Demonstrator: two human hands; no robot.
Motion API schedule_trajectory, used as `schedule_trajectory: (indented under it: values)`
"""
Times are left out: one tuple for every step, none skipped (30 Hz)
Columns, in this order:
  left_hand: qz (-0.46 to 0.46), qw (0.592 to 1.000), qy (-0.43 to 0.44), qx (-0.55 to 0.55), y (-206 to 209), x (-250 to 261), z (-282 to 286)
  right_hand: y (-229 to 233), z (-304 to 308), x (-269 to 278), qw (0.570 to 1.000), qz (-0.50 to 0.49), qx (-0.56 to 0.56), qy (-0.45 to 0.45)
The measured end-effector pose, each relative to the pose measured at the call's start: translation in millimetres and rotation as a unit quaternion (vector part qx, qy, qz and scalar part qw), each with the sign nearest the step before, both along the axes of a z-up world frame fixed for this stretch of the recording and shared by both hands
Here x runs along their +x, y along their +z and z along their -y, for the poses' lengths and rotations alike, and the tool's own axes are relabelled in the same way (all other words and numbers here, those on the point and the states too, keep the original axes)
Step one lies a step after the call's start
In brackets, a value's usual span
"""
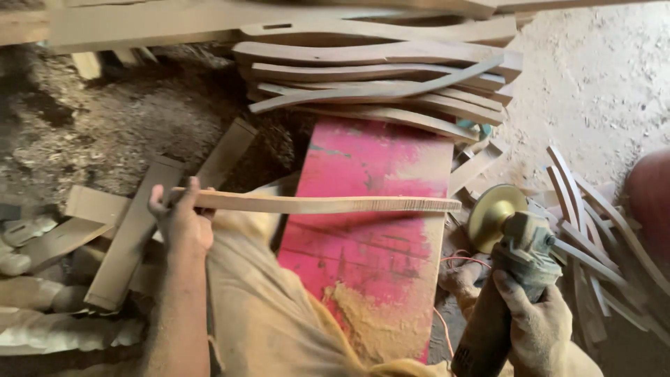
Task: Using an angle grinder with a sanding disc to smooth and shape curved wooden furniture components.
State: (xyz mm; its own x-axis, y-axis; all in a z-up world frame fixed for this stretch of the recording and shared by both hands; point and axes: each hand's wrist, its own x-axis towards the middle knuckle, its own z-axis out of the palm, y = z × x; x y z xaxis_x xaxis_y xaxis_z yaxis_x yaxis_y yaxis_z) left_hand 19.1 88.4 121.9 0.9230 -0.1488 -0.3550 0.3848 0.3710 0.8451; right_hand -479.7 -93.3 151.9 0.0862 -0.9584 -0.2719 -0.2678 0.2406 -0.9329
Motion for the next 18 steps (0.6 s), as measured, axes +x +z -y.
schedule_trajectory:
  values:
    - [0.003,1.000,0.002,-0.004,-8,3,-11,4,-7,2,1.000,0.003,-0.004,0.002]
    - [0.028,0.999,-0.030,0.035,-15,9,-20,9,-11,8,0.999,0.053,0.001,0.000]
    - [0.054,0.994,-0.061,0.073,-24,16,-27,13,-14,14,0.995,0.102,0.006,-0.001]
    - [0.054,0.994,-0.060,0.071,-39,23,-29,15,-19,16,0.995,0.102,0.003,0.000]
    - [0.070,0.984,-0.116,0.112,-55,30,-29,16,-22,17,0.990,0.142,0.024,0.002]
    - [0.086,0.969,-0.175,0.152,-72,36,-25,18,-24,17,0.983,0.180,0.045,-0.001]
    - [0.085,0.969,-0.178,0.149,-89,50,-17,4,-21,12,0.983,0.179,0.042,-0.003]
    - [0.118,0.946,-0.226,0.199,-106,64,-6,-10,-20,5,0.982,0.181,0.047,-0.009]
    - [0.150,0.917,-0.273,0.248,-124,76,8,-24,-17,-2,0.982,0.184,0.051,-0.014]
    - [0.147,0.916,-0.284,0.244,-125,77,23,-20,-21,-4,0.982,0.178,0.049,-0.024]
    - [0.155,0.891,-0.311,0.293,-126,78,40,-16,-23,-6,0.987,0.151,0.042,-0.028]
    - [0.165,0.864,-0.334,0.340,-127,82,56,-15,-22,-3,0.991,0.125,0.035,-0.030]
    - [0.164,0.863,-0.340,0.336,-147,92,64,-15,-22,-1,0.991,0.121,0.033,-0.037]
    - [0.151,0.837,-0.380,0.364,-167,102,72,-16,-21,0,0.992,0.109,0.048,-0.051]
    - [0.139,0.808,-0.419,0.390,-188,110,82,-18,-19,1,0.991,0.096,0.062,-0.065]
    - [0.136,0.805,-0.427,0.390,-178,100,91,-19,-17,-2,0.991,0.092,0.065,-0.073]
    - [0.291,0.748,-0.419,0.425,-170,90,100,-21,-13,-5,0.990,0.074,0.085,-0.090]
    - [0.439,0.669,-0.400,0.447,-161,83,107,-24,-11,-6,0.987,0.057,0.107,-0.107]
